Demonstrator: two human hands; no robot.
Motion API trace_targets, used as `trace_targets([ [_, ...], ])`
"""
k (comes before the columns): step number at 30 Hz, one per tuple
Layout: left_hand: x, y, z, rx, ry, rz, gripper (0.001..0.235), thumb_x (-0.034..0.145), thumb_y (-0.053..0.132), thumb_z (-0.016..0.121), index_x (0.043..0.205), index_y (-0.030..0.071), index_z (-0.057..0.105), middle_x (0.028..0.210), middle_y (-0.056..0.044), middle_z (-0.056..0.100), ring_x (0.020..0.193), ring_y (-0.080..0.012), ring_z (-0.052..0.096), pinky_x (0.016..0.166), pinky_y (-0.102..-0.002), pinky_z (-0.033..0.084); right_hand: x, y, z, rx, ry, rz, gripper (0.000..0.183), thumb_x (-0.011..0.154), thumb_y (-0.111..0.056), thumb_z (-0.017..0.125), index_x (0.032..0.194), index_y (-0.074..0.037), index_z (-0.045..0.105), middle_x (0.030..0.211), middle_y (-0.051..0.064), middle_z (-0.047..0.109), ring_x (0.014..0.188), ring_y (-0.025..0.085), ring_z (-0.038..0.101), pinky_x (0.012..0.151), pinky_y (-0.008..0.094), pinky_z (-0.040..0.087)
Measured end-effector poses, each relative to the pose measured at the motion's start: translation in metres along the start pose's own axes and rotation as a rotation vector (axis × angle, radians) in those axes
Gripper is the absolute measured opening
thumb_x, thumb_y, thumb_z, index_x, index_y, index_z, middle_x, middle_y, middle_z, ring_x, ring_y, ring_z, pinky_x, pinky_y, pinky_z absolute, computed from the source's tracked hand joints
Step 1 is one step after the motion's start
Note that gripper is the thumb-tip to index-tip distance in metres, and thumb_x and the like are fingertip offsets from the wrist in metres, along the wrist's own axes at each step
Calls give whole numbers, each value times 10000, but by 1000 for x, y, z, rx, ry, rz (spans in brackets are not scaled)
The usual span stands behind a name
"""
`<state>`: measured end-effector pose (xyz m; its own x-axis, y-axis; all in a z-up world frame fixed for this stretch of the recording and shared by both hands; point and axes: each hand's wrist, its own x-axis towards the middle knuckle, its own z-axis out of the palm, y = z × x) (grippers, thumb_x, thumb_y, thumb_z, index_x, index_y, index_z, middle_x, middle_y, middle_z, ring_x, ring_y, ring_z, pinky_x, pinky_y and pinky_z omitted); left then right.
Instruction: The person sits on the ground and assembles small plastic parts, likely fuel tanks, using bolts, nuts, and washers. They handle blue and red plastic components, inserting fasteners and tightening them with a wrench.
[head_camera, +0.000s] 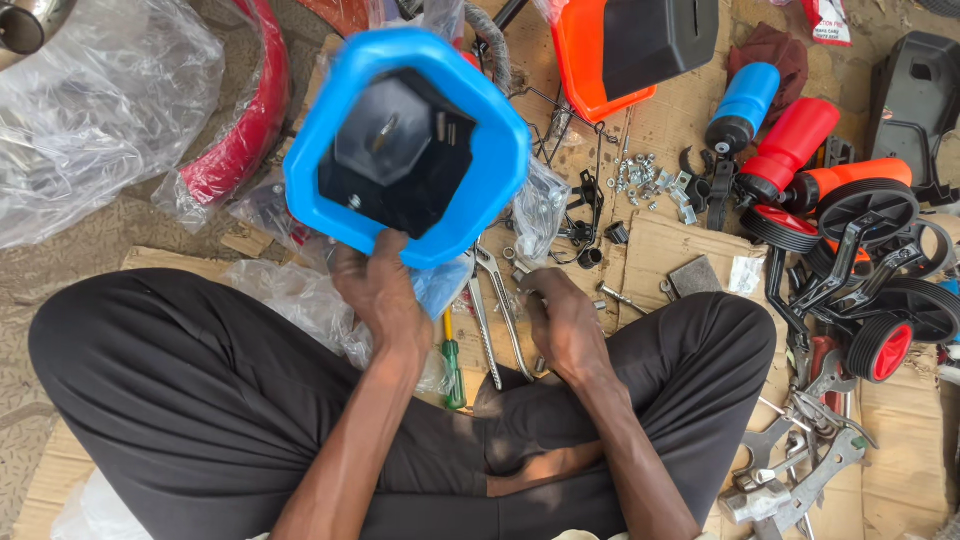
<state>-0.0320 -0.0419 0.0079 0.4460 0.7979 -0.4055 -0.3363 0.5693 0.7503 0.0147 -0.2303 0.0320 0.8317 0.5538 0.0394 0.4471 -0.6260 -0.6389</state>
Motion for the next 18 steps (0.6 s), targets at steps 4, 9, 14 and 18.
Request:
trace_targets([
  [4, -2, 8, 10, 102, -189, 252, 180, 855, -89, 611, 994, 24, 604, 925, -30, 602, 854, -143, 557, 845, -322, 481, 8, -29, -12, 331, -31, 223, 143, 936, -95, 711, 1045, -7, 682, 852, 96, 713, 727, 169, 625, 653, 334, 516],
  [9, 19, 6, 29, 55, -389, 9, 407, 808, -89, 616, 1189, 45, 565, 954, -20, 624, 849, -131, 606, 771, -313, 520, 39, -55, -12, 422, -54, 117, 173, 903, -106, 767, 1022, 17, 745, 830, 81, 728, 734, 130, 692, 666, 274, 548],
  [14, 31, -7, 29, 232, -422, -36, 410, 812, -95, 590, 1202, 32, 590, 1017, -39, 672, 897, -128, 650, 792, -300, 550, 92, -46, 26, 537, 90, 184, 212, 919, -28, 690, 1121, 4, 743, 931, 112, 784, 832, 145, 773, 748, 271, 635],
  [18, 35, -14, 25, 247, -430, -73, 414, 788, -100, 579, 1169, 60, 566, 983, -48, 660, 849, -135, 652, 754, -320, 564, 109, -26, 52, 416, 156, 222, 187, 904, 20, 668, 1061, -7, 767, 899, 116, 792, 806, 147, 777, 705, 283, 645],
])
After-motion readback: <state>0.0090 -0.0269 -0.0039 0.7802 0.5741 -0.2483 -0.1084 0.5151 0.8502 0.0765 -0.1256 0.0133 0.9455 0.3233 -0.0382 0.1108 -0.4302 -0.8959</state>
